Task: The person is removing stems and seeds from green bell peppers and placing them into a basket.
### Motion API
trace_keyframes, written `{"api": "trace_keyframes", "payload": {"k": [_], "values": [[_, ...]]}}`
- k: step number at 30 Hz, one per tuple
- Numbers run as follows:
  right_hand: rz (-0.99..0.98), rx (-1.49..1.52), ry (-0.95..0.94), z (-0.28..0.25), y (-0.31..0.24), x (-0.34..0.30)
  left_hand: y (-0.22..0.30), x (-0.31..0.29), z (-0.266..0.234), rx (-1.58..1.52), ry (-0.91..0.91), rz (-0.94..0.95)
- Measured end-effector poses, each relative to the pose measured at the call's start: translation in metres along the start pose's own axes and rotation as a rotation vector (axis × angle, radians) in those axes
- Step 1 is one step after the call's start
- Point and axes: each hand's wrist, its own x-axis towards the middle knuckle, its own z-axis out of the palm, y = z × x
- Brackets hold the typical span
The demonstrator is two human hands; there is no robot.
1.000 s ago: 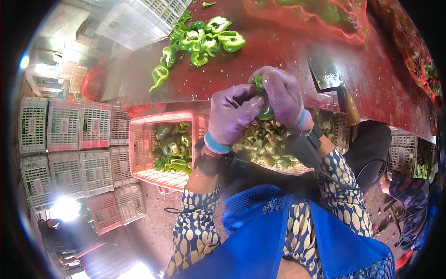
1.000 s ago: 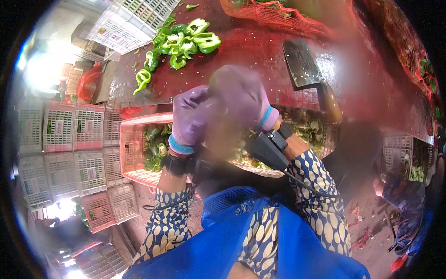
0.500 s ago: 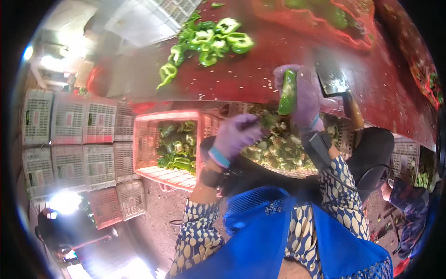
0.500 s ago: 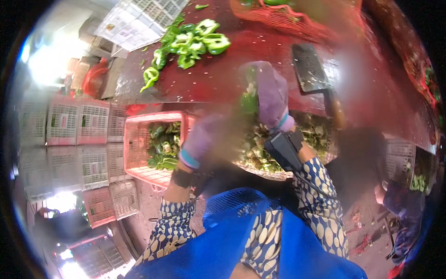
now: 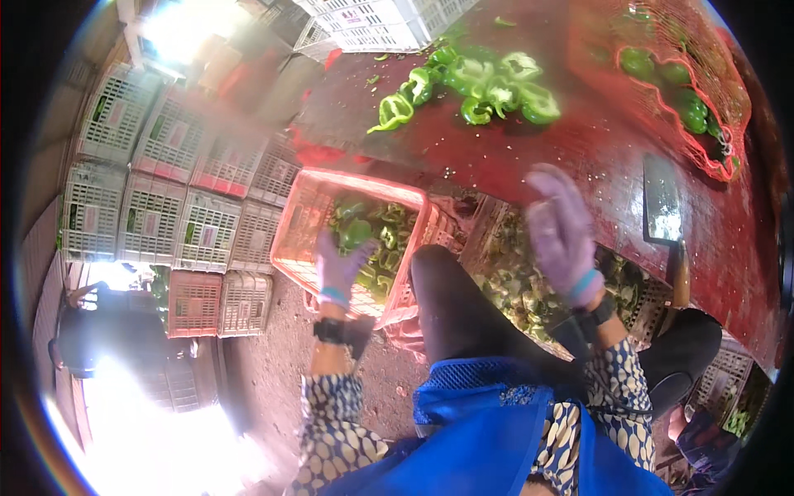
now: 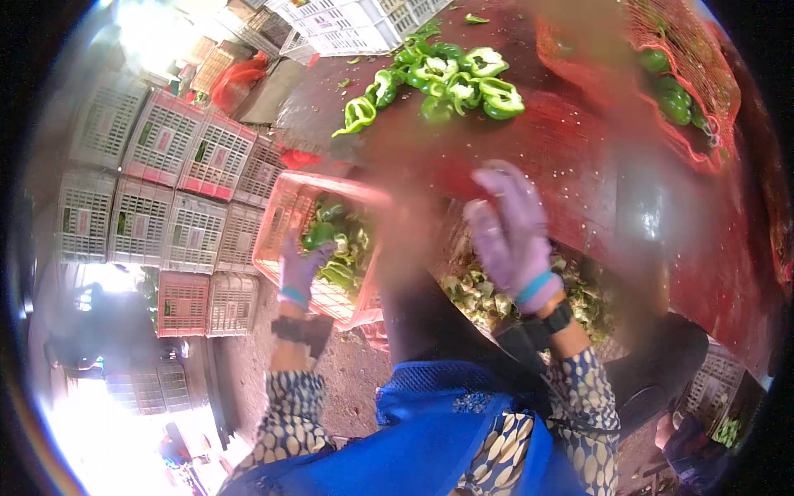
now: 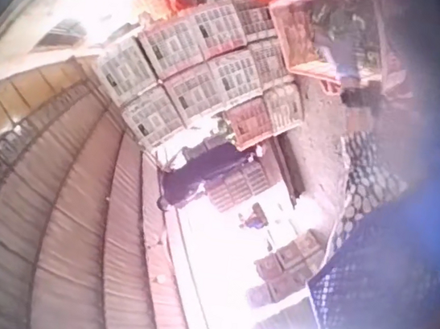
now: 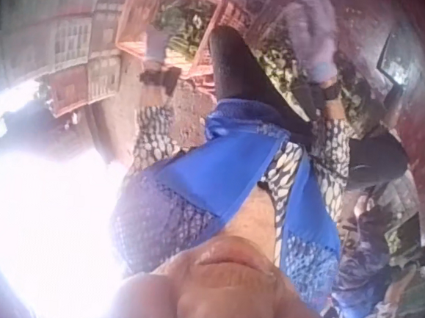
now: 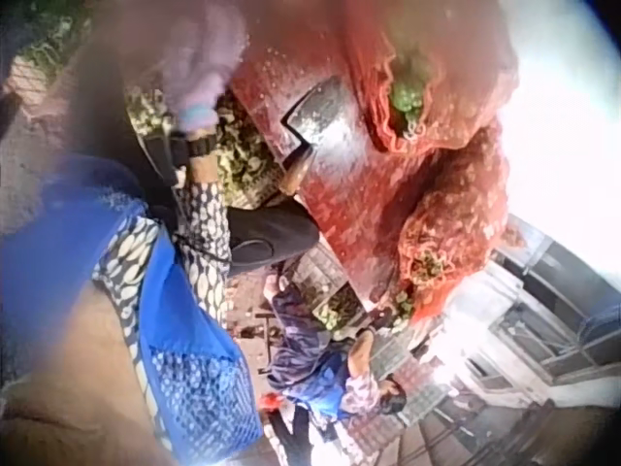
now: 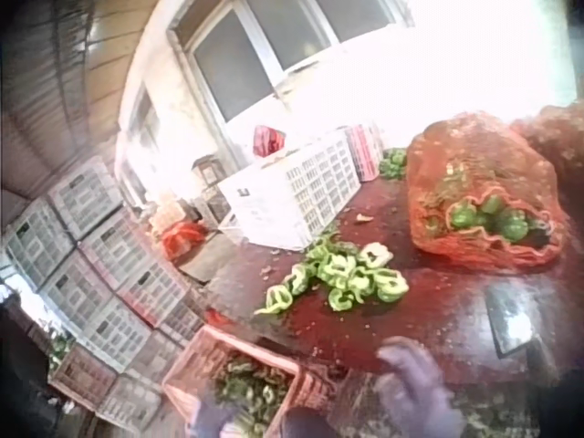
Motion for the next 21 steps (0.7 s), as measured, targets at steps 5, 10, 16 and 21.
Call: {"api": "trace_keyframes", "payload": {"k": [5,10,16,21], "values": [[0.182,-0.025,0.076,-0.031,0.051,-0.009,0.067,0.096,0.013,0.379,0.059,0.486],[0.26,0.108,0.156,-0.028,0.064,-0.014,0.088,0.182,0.1,0.555,-0.023,0.591],[0.29,0.162,0.16,-0.032,0.068,-0.018,0.07,0.169,0.122,0.442,0.031,0.371],[0.165,0.135,0.147,-0.032,0.065,-0.016,0.027,0.135,0.043,0.17,0.339,0.446]]}}
